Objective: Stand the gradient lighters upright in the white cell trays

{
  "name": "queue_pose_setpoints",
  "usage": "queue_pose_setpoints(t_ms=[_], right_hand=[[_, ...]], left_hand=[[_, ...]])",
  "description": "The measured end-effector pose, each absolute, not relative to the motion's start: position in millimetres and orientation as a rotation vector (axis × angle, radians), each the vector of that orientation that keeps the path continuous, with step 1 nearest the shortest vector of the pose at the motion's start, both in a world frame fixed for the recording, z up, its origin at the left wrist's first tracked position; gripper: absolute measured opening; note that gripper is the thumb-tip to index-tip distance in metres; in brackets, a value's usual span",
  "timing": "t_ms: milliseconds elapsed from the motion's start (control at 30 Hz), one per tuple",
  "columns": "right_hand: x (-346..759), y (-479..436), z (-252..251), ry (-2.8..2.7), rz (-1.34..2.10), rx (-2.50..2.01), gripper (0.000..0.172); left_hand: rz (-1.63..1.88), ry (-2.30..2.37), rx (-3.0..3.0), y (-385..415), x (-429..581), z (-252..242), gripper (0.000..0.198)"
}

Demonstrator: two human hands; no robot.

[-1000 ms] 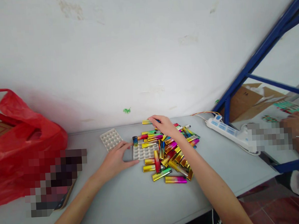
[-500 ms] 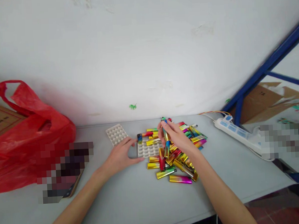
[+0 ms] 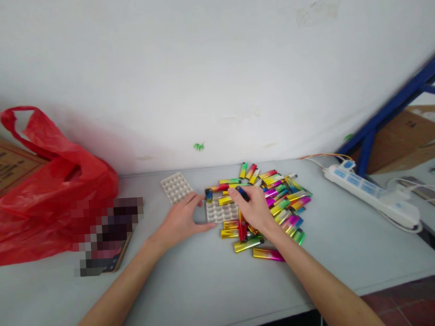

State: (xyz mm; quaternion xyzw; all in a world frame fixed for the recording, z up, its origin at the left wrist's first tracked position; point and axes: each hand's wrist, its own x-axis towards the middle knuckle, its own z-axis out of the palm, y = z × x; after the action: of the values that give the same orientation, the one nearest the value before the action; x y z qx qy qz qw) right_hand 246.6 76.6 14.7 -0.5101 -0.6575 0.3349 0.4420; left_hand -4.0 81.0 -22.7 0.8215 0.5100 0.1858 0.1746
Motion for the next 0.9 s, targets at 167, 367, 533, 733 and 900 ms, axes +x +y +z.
queue_pose_setpoints(t_ms=[167,367,533,733,900], right_hand=[[245.0,79.2,10.7,-1.654,0.761,-1.270,0.051],[243.3,76.2,16.2,-1.675,0.774,-1.224,0.059],[241.4,75.0,15.4,-1.696,0.739,-1.245,0.053],[241.7,73.4,14.3,-1.748,0.746,-1.247,0.047],[245.2,71.3,12.8,-2.030,0.667,-1.028,0.031]], left_hand=[[0.515,1.443,2.334,80.7,-4.0,-22.2,0.063],[0.521,1.441,2.339,80.9,-4.6,-24.0,0.064],[0.514,1.450,2.349,80.3,-4.3,-24.7,0.064],[0.528,1.433,2.353,79.1,-3.2,-23.2,0.059],[0.507,1.437,2.353,78.3,-1.7,-24.1,0.062]])
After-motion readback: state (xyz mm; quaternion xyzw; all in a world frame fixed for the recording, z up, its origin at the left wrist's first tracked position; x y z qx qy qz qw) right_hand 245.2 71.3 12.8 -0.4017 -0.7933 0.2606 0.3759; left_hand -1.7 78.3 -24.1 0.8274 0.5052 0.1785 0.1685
